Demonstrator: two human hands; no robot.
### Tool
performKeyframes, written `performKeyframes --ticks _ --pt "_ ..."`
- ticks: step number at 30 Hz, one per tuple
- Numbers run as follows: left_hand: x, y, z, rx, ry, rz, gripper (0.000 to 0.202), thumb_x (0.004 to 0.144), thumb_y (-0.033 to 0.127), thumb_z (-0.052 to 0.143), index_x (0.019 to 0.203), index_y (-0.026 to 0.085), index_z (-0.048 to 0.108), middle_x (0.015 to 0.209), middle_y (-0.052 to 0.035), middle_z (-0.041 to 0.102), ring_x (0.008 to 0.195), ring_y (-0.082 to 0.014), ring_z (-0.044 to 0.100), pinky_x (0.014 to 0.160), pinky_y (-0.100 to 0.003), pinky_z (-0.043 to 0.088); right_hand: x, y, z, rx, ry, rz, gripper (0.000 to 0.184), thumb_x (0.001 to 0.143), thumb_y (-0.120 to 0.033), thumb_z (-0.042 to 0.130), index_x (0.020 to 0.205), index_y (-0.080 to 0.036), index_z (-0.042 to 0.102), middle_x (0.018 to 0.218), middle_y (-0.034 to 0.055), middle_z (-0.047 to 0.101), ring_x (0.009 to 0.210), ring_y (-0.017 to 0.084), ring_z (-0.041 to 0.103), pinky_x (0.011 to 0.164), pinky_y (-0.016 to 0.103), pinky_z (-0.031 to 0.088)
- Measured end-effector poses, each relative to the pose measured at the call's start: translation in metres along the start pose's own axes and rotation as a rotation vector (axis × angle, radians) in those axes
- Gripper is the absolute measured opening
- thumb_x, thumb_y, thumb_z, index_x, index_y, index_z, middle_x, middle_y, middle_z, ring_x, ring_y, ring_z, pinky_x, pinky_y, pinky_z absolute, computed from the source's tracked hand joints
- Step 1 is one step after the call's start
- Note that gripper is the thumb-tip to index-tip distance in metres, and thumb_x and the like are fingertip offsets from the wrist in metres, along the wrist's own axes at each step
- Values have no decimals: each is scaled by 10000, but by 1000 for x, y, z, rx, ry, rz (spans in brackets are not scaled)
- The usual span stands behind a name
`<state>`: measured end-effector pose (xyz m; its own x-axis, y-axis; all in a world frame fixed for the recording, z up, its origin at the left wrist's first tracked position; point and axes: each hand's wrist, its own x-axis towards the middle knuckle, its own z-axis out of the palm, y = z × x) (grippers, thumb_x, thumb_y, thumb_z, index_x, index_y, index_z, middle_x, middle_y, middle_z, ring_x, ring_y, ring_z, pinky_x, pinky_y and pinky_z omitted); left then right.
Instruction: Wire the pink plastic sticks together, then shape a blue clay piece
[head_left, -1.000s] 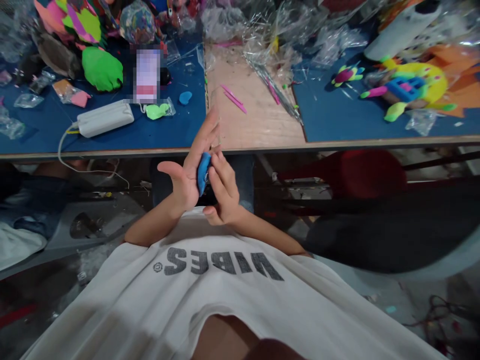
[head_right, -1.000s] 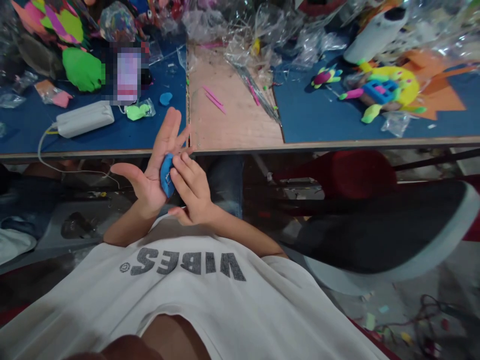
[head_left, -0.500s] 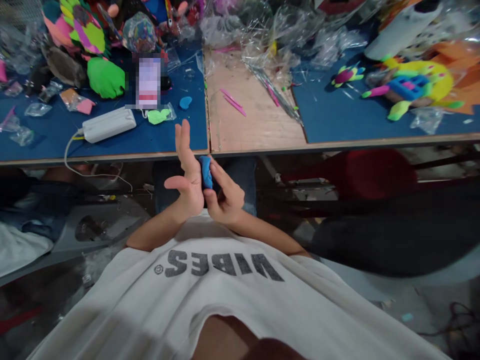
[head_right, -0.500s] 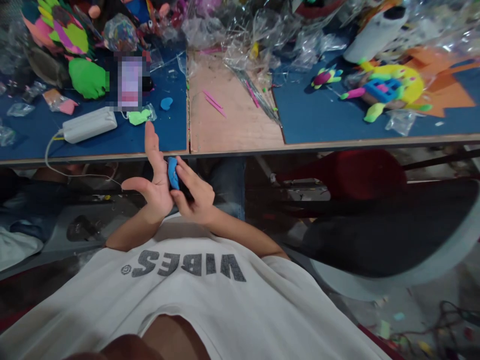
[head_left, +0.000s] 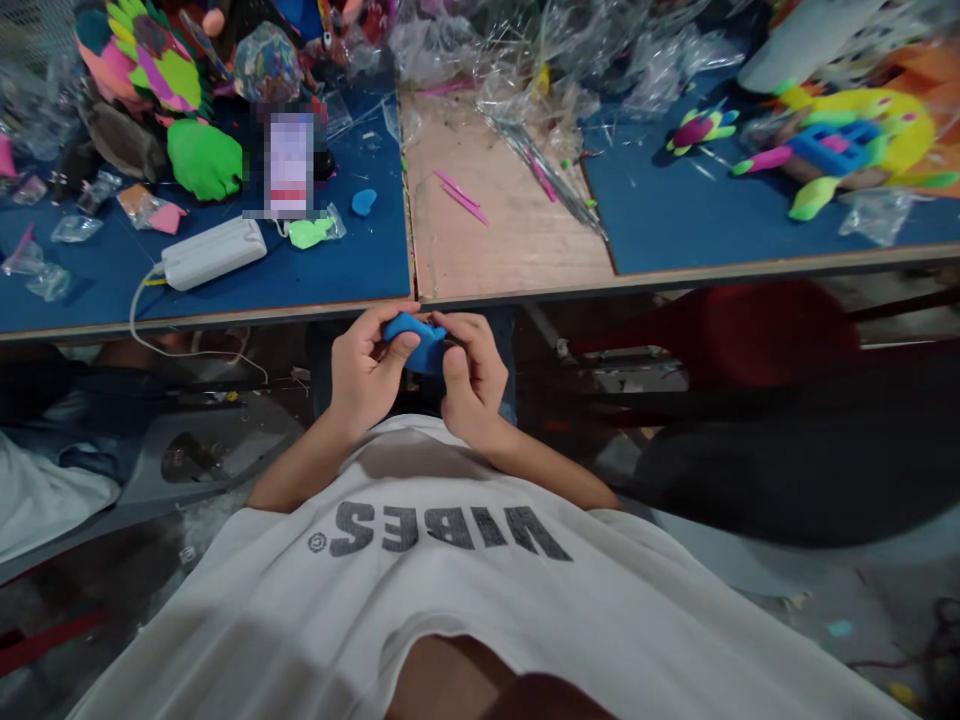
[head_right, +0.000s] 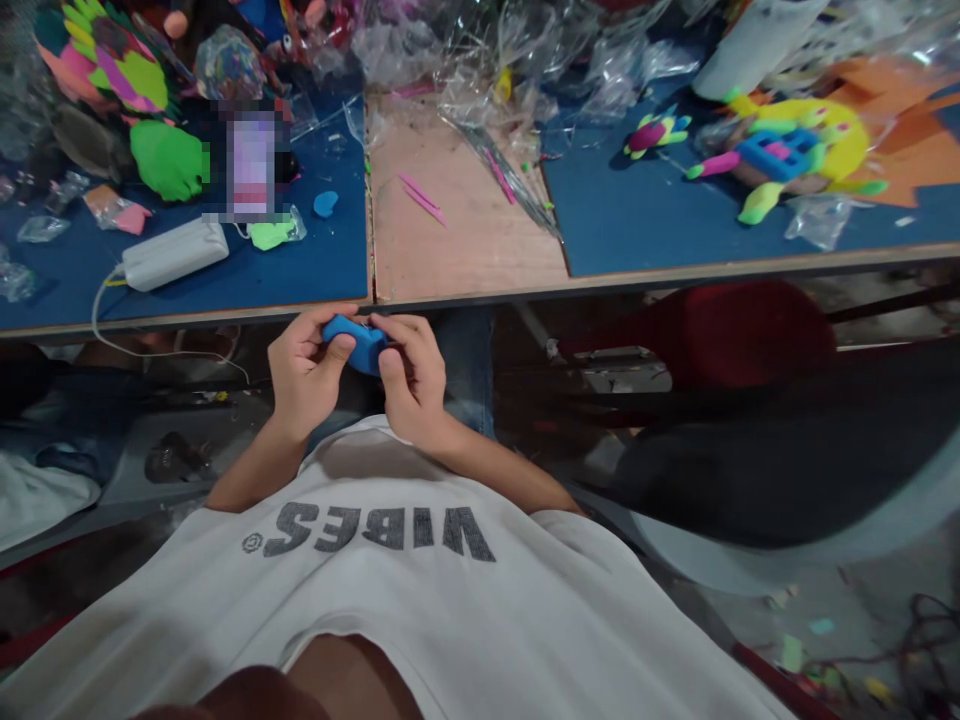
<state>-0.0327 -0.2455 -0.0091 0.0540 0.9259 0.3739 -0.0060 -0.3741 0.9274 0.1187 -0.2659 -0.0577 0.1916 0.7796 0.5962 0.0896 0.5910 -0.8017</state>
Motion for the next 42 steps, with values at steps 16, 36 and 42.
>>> performKeyframes --ticks 16,36,42 --pt "-13 5 -23 56 -141 76 345 935 450 969 1259 339 927 1250 -69 916 1171 -307 895 1066 -418 737 10 11 -17 -49 -101 19 407 1049 -522 843 1356 -262 781 1248 117 857 991 253 861 822 381 731" --pt "-20 -21 -22 -68 -43 -1 740 905 844 830 1314 228 869 1285 -147 896 1212 -349 874 1019 -442 734 9 5 -21 -100 -166 195 221 1095 -465 766 1103 -248 808 864 22 845 706 203 790 648 325 637" --pt "-22 -23 -27 28 -72 -113 758 983 662 868 1583 234 692 1549 -159 788 1256 -305 853 999 -344 711 2 6 -11 307 -260 562 441 1064 -698 761 1163 -268 741 813 1 800 666 204 761 679 373 712"
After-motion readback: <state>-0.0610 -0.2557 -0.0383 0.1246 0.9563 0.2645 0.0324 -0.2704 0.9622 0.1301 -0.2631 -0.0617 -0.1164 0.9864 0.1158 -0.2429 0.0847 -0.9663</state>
